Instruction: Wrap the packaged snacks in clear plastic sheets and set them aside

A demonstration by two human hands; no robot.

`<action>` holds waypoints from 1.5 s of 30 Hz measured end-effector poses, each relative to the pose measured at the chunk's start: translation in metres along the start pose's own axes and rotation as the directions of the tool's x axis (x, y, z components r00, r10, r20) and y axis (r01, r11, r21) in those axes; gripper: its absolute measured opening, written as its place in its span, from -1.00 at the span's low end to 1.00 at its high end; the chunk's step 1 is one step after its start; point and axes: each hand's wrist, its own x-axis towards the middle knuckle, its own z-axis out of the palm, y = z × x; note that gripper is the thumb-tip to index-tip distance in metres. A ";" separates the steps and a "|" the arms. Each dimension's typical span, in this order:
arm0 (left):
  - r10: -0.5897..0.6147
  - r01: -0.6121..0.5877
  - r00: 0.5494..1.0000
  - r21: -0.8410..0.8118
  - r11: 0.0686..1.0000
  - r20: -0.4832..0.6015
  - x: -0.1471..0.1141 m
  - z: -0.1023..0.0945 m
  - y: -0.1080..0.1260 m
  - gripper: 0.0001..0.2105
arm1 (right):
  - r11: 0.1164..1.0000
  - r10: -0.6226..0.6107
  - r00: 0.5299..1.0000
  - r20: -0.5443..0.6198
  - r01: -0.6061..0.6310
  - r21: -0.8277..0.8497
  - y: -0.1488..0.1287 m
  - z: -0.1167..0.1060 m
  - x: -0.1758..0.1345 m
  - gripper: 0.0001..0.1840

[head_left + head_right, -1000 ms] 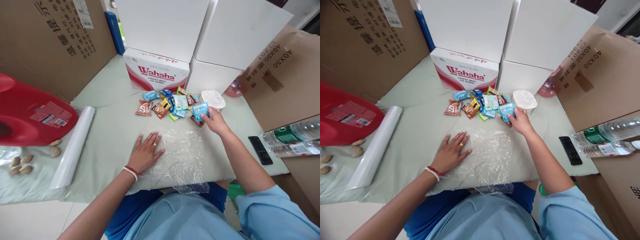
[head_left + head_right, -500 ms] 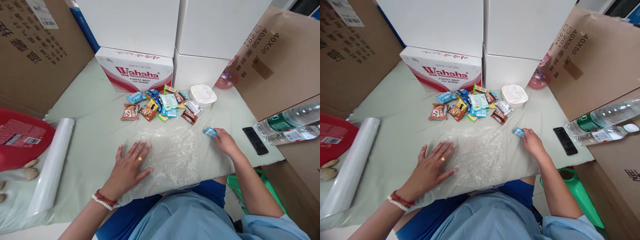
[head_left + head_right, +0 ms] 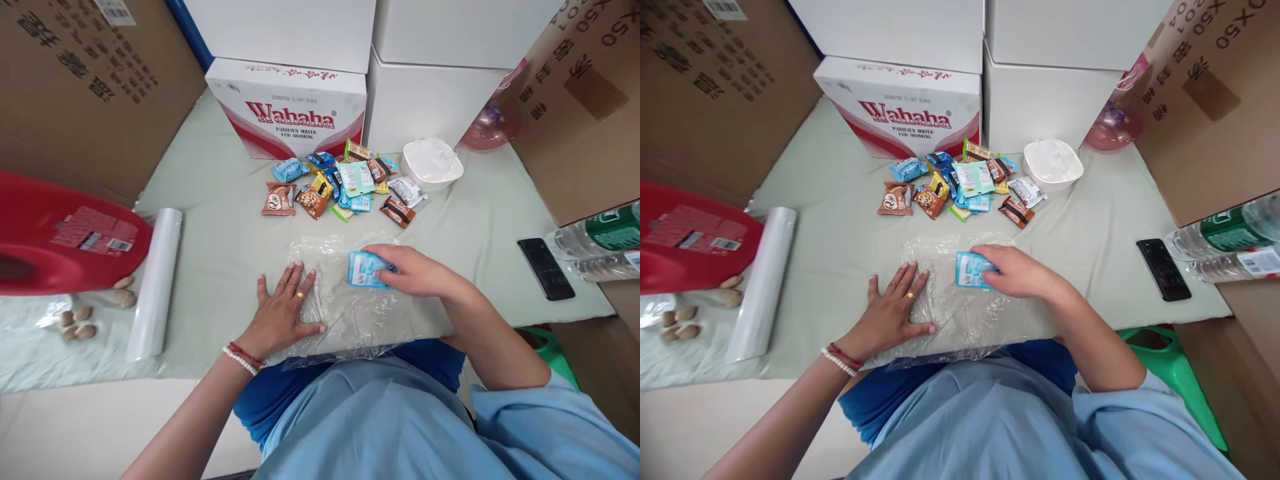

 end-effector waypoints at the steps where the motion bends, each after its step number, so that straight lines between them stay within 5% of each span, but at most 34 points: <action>1: -0.003 0.003 1.000 -0.001 1.000 0.005 0.000 -0.001 0.000 0.06 | 0.999 -0.023 0.998 0.066 0.025 -0.036 -0.004 0.009 0.008 -0.36; 3: -0.010 0.010 1.000 -0.008 1.000 0.012 -0.001 -0.001 0.000 0.07 | 0.990 0.016 0.993 0.115 0.000 -0.142 -0.008 0.026 0.019 -0.35; 8: -0.008 0.009 1.000 -0.050 0.999 0.019 0.000 -0.001 0.000 0.06 | 0.955 0.078 0.987 -0.142 -0.115 -0.275 -0.002 0.046 0.009 -0.40; 16: -0.015 0.016 1.000 -0.047 0.999 0.019 0.000 -0.003 0.002 0.04 | 0.928 -0.117 0.992 0.055 0.129 -0.350 -0.008 0.071 0.014 -0.18; 23: -0.022 0.022 1.000 -0.065 0.998 0.002 0.000 0.000 0.003 0.03 | 0.890 -0.047 0.995 0.085 0.081 -0.449 0.002 0.061 0.030 -0.34; 31: -0.012 0.013 1.000 -0.084 0.996 0.020 -0.008 -0.004 -0.003 0.06 | 0.913 0.001 0.998 0.056 0.022 -0.407 0.011 0.067 0.019 -0.30; 45: -0.010 0.010 1.000 -0.085 0.996 -0.004 -0.031 0.005 -0.012 0.14 | 0.919 -0.163 0.984 -0.075 0.124 -0.376 0.023 0.075 0.006 -0.41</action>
